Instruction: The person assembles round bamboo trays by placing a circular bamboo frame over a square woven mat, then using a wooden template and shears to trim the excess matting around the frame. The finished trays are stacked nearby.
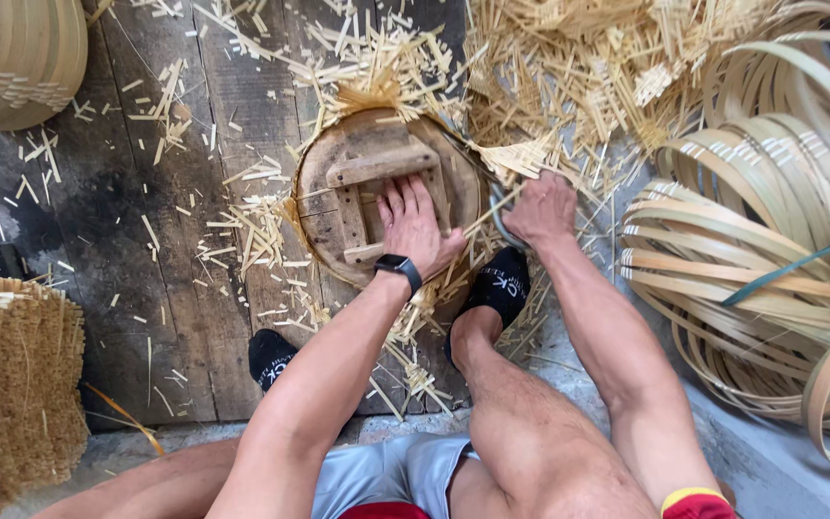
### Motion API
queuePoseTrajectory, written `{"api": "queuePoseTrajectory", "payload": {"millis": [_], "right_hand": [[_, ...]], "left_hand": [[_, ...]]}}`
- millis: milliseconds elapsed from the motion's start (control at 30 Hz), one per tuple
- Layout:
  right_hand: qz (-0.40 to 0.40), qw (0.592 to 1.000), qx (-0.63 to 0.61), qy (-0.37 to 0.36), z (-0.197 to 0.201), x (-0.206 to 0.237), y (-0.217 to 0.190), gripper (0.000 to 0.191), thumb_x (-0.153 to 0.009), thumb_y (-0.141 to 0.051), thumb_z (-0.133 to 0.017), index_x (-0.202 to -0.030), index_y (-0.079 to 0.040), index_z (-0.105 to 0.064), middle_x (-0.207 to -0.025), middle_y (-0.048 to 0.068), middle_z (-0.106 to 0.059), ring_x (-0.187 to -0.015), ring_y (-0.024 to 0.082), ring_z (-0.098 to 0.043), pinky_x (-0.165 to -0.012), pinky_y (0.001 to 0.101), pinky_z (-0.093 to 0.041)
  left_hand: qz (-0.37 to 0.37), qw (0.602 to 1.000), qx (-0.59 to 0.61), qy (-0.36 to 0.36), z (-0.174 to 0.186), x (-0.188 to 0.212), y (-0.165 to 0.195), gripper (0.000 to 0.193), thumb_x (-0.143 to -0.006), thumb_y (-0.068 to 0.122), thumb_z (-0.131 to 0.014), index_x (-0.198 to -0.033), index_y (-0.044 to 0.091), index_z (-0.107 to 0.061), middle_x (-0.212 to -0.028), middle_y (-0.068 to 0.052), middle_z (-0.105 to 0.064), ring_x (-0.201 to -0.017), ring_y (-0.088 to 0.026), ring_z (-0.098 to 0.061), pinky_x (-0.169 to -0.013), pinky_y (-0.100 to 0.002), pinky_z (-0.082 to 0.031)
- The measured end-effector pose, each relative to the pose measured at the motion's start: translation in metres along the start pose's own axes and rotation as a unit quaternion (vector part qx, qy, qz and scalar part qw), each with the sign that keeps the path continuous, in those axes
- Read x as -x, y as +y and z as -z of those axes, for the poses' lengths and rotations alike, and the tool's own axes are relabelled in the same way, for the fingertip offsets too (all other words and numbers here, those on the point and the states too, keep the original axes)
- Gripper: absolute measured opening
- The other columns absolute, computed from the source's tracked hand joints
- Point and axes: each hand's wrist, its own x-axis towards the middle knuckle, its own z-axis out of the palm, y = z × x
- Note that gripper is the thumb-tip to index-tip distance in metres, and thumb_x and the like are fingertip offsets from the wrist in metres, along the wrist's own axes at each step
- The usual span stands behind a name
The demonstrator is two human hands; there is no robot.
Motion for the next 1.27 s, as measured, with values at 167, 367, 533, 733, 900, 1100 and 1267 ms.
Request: {"api": "queuePoseTrajectory", "payload": {"millis": [167,367,533,733,900,1100,1267], "right_hand": [[0.047,0.999,-0.016,0.018,0.012,0.014,0.028,0.049,-0.089,-0.049,-0.062,-0.102,-0.002,-0.067,-0.101,0.015,-0.063,-0.089,0.028,-0.063,-0.08,0.0453,-0.053],[0.116,0.958,0.096,0.244,0.007,-0.024,-0.015,0.067,-0.065,-0.063,-0.072,-0.081,0.003,-0.066,-0.073,0.012,-0.063,-0.07,0.024,-0.064,-0.065,0.0387,-0.058],[0.045,0.996,0.033,-0.071,0.01,-0.01,0.03,0.034,-0.108,-0.037,-0.053,-0.109,-0.005,-0.066,-0.099,0.013,-0.068,-0.092,0.022,-0.067,-0.083,0.0384,-0.057],[0.111,0.992,0.047,0.036,0.022,-0.011,0.013,0.059,-0.087,-0.055,-0.071,-0.102,0.001,-0.061,-0.098,0.018,-0.062,-0.093,0.03,-0.061,-0.085,0.0424,-0.052],[0.079,0.997,0.007,0.025,0.008,-0.033,-0.015,0.057,-0.089,-0.052,-0.068,-0.107,0.002,-0.061,-0.103,0.019,-0.062,-0.099,0.032,-0.062,-0.086,0.0445,-0.052],[0.093,0.995,0.022,0.017,0.005,-0.015,0.029,0.048,-0.095,-0.048,-0.059,-0.108,-0.002,-0.064,-0.106,0.015,-0.061,-0.102,0.026,-0.06,-0.091,0.0409,-0.05],[0.101,0.989,0.104,-0.018,0.034,-0.037,-0.032,0.08,-0.091,-0.07,-0.06,-0.111,0.008,-0.064,-0.11,0.016,-0.056,-0.104,0.028,-0.055,-0.092,0.04,-0.048]], "left_hand": [[-0.061,0.996,-0.038,-0.047,0.009,0.009,-0.009,0.118,-0.075,0.052,-0.07,-0.153,-0.015,-0.012,-0.16,-0.039,-0.019,-0.152,-0.053,-0.013,-0.124,-0.061,-0.008],[-0.051,0.994,-0.046,-0.081,0.013,0.009,-0.007,0.12,-0.073,0.052,-0.071,-0.152,-0.015,-0.01,-0.16,-0.039,-0.015,-0.151,-0.052,-0.008,-0.123,-0.06,-0.004],[-0.106,0.981,-0.085,-0.137,0.026,0.018,-0.026,0.115,-0.073,0.047,-0.073,-0.154,-0.011,-0.015,-0.163,-0.034,-0.016,-0.154,-0.046,-0.01,-0.125,-0.055,-0.008],[-0.143,0.976,-0.09,-0.139,0.036,0.021,-0.027,0.116,-0.071,0.046,-0.074,-0.153,-0.011,-0.016,-0.162,-0.033,-0.019,-0.153,-0.046,-0.012,-0.124,-0.054,-0.009],[-0.163,0.97,-0.107,-0.143,0.044,0.023,-0.031,0.113,-0.069,0.041,-0.076,-0.154,-0.009,-0.021,-0.161,-0.031,-0.024,-0.153,-0.045,-0.015,-0.125,-0.053,-0.011],[-0.23,0.942,-0.148,-0.193,0.061,0.034,-0.049,0.114,-0.062,0.034,-0.082,-0.154,-0.005,-0.026,-0.161,-0.024,-0.029,-0.155,-0.037,-0.018,-0.126,-0.052,-0.012],[-0.237,0.939,-0.151,-0.201,0.066,0.03,-0.047,0.118,-0.062,0.036,-0.085,-0.154,-0.006,-0.023,-0.162,-0.025,-0.027,-0.155,-0.037,-0.016,-0.125,-0.052,-0.011]]}}
